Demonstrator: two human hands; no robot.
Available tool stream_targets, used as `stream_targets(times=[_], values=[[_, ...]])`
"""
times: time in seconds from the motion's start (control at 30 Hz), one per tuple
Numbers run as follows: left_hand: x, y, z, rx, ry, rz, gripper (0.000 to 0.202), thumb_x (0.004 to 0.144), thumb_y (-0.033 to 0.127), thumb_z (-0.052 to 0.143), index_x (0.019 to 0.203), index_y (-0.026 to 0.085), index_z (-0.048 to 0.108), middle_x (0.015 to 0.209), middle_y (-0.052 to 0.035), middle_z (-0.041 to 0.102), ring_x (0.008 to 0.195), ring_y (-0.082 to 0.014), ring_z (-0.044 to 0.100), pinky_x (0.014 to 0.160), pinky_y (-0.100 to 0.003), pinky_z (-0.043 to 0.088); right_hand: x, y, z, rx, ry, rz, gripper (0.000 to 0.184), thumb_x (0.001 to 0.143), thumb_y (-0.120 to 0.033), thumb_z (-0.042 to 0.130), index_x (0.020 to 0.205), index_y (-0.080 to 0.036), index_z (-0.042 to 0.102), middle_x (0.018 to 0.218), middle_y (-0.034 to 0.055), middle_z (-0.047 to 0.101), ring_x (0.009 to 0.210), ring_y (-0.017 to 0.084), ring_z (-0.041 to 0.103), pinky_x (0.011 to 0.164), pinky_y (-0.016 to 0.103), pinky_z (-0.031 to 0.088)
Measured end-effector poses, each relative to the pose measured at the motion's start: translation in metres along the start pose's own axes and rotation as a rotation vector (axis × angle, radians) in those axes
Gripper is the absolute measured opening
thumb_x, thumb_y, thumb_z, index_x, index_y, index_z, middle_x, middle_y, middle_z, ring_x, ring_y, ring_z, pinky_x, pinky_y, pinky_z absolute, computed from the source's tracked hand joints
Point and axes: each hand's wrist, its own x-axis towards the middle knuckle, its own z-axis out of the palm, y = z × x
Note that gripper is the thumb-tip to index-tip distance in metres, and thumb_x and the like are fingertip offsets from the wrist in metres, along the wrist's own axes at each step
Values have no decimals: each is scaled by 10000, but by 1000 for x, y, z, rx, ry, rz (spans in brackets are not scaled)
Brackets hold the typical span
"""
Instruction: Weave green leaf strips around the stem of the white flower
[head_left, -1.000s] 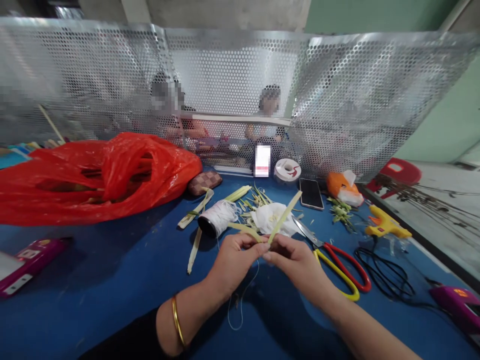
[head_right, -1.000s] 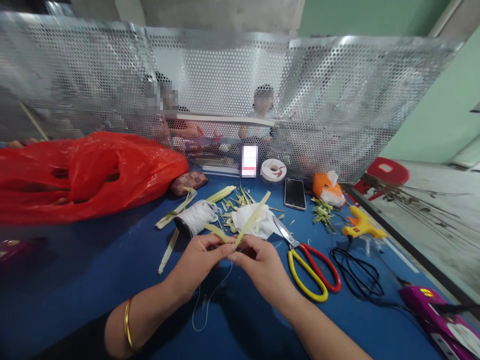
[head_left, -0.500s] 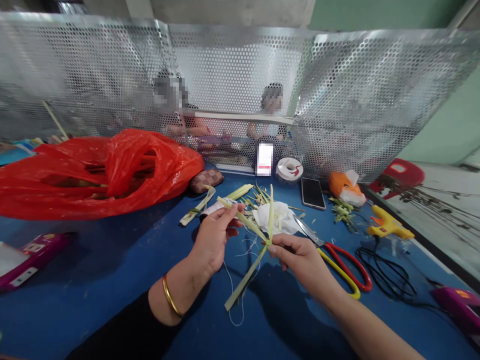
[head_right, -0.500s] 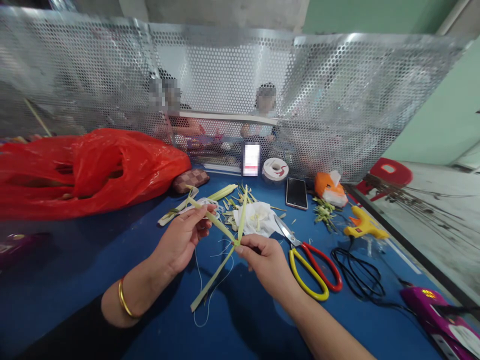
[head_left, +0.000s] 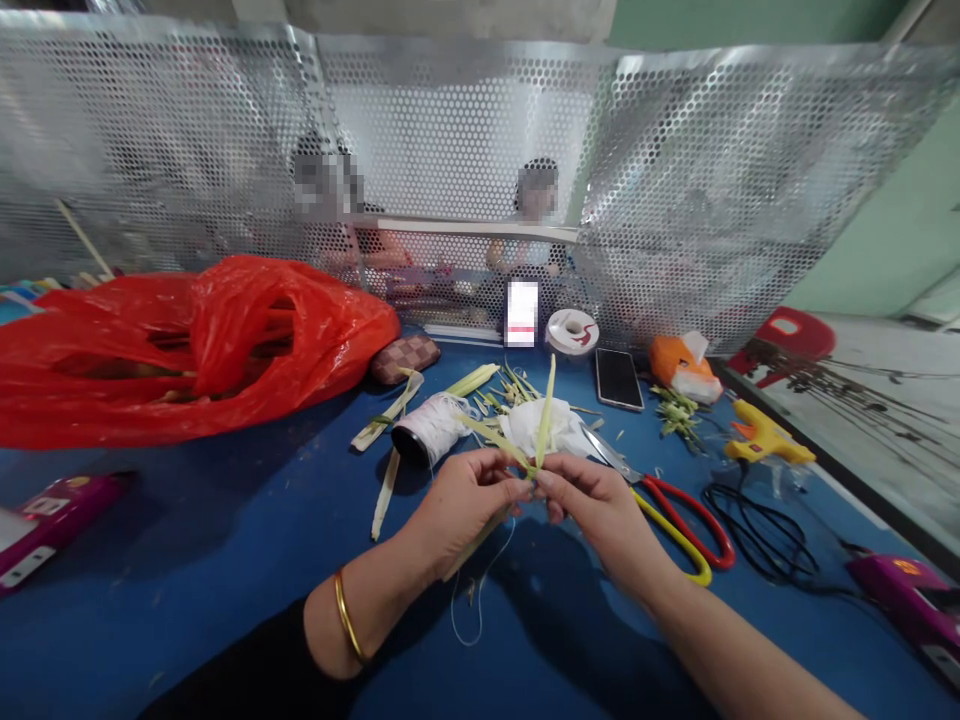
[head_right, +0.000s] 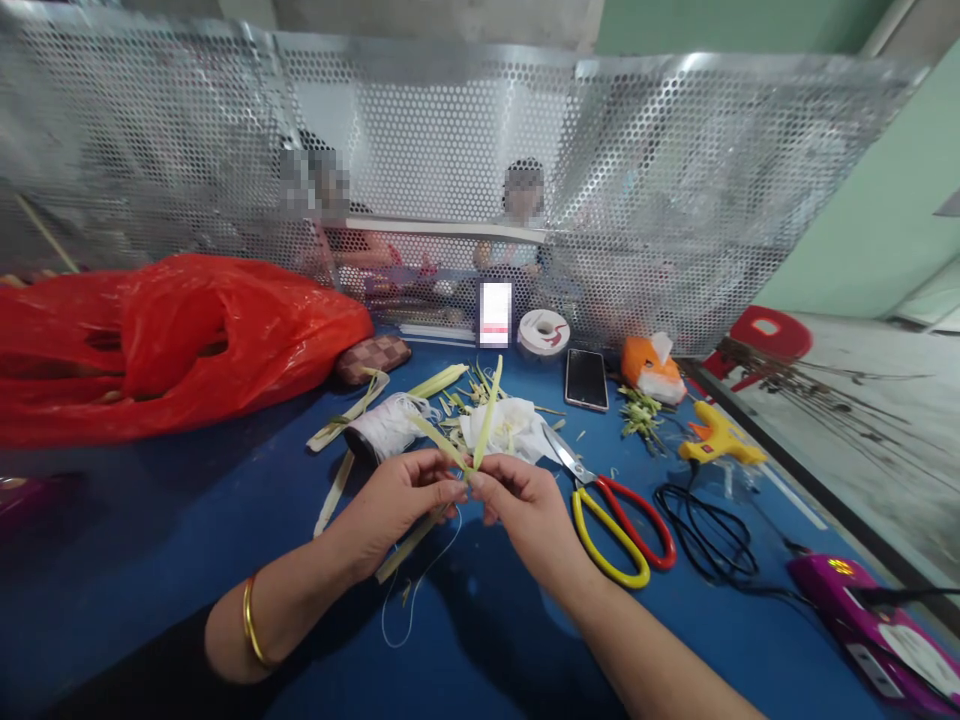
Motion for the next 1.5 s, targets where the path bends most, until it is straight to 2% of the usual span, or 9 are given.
stream_targets(times=[0.4, 0.57, 0.63, 0.77, 0.83, 0.9, 1.07, 1.27, 1.5], values=[[-2, -7, 3, -2, -5, -109, 240, 648, 167, 719, 878, 151, 652, 571, 23, 631, 417, -72, 522, 466, -191, 402, -2, 10, 2, -90, 63, -41, 231, 800, -360, 625, 666, -174, 604, 548, -28, 521, 521, 114, 447, 521, 249, 363], [-2, -12, 6, 6, 23, -158, 247, 697, 260, 723, 884, 155, 603, 623, -15, 668, 511, -120, 600, 553, -235, 465, 2, 7, -4, -145, 124, -92, 194, 810, -342, 607, 708, -179, 631, 592, -21, 537, 538, 124, 490, 540, 250, 405], [-2, -12, 4, 165, 105, -15, 216, 730, 329, 710, 823, 158, 616, 665, -34, 673, 605, -153, 624, 603, -261, 471, 5, 2, -12, -185, 141, -142, 173, 812, -331, 596, 748, -184, 661, 627, -8, 567, 552, 131, 514, 555, 257, 427], [-4, -6, -3, 531, 386, 469, 157, 751, 334, 712, 837, 208, 676, 873, -54, 692, 864, -219, 623, 797, -326, 465, 6, -5, -22, -297, 58, -265, 208, 862, -298, 524, 867, -205, 709, 700, 20, 616, 542, 139, 532, 542, 269, 450], [-5, -2, -6, 576, 402, 637, 228, 720, 302, 750, 932, 236, 701, 1015, -68, 689, 1027, -252, 588, 945, -368, 412, 3, -5, -23, -381, -4, -335, 229, 895, -281, 492, 897, -215, 712, 724, 27, 623, 545, 140, 541, 551, 269, 456], [-5, 2, -8, 567, 341, 683, 327, 696, 309, 776, 1010, 247, 709, 1055, -72, 691, 1071, -258, 574, 993, -370, 379, 0, -4, -21, -463, -29, -389, 227, 915, -275, 481, 941, -225, 701, 748, 33, 637, 576, 149, 565, 579, 273, 464], [-5, 3, -5, 496, 138, 469, 207, 772, 331, 701, 940, 221, 752, 843, -40, 726, 808, -210, 638, 783, -292, 459, -5, -1, -15, -516, 70, -412, 197, 918, -272, 493, 1076, -232, 603, 831, 41, 680, 670, 177, 625, 649, 287, 485], [-3, 4, -2, 420, 19, 401, 177, 787, 343, 672, 789, 199, 774, 798, -43, 718, 756, -188, 613, 698, -255, 446, -5, 0, -10, -537, 103, -459, 100, 917, -245, 507, 1007, -234, 550, 830, 19, 689, 716, 170, 652, 661, 263, 475], [-1, 16, -1, 272, 21, 220, 194, 760, 346, 690, 798, 175, 772, 690, -45, 713, 630, -151, 594, 575, -232, 422, -2, 5, -10, -627, 158, -483, 88, 927, -281, 514, 978, -226, 560, 849, 39, 695, 783, 204, 657, 712, 302, 469]])
